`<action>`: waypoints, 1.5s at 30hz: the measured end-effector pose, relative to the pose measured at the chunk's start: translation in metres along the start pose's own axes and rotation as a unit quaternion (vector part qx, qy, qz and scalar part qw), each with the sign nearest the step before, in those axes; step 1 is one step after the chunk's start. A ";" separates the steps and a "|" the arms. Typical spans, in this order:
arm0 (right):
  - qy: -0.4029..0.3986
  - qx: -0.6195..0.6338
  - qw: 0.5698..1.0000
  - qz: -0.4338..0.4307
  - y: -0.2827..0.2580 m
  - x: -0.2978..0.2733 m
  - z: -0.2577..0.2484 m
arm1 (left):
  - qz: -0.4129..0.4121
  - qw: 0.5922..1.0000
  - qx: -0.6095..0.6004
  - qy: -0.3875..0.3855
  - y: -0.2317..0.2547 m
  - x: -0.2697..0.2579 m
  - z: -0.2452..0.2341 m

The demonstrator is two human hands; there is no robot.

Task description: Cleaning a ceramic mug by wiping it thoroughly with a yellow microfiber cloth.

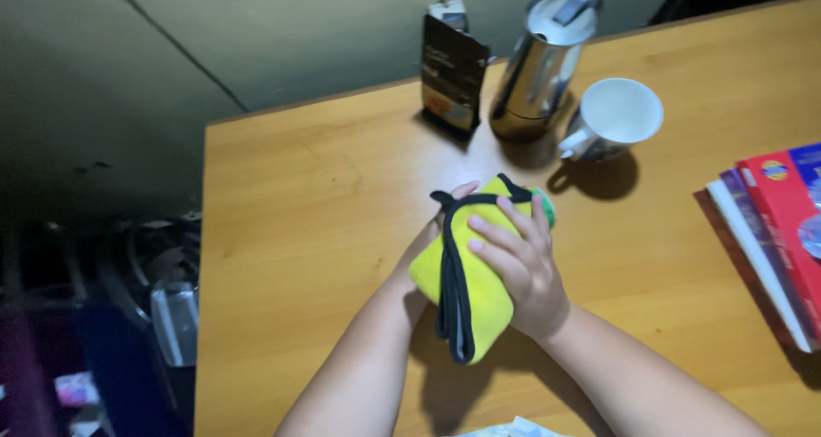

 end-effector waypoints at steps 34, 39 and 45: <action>0.006 0.007 0.994 0.106 0.028 -0.014 -0.004 | 0.313 0.676 0.623 0.238 -0.012 -0.006 -0.009; 0.025 -0.046 0.967 0.248 0.049 -0.032 -0.008 | 0.211 0.832 0.462 0.222 -0.007 -0.007 -0.012; 0.039 -0.008 0.989 0.143 0.030 -0.005 -0.009 | 0.280 0.829 0.441 0.201 -0.010 -0.002 -0.018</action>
Point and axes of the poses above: each hand's wrist, its own x-axis towards the middle knuckle, its own z-axis out of the palm, y = z × x, the point moved 3 cm from there along x, towards the middle knuckle, and after that the axes turned 15 degrees about -z, right-handed, at the moved point
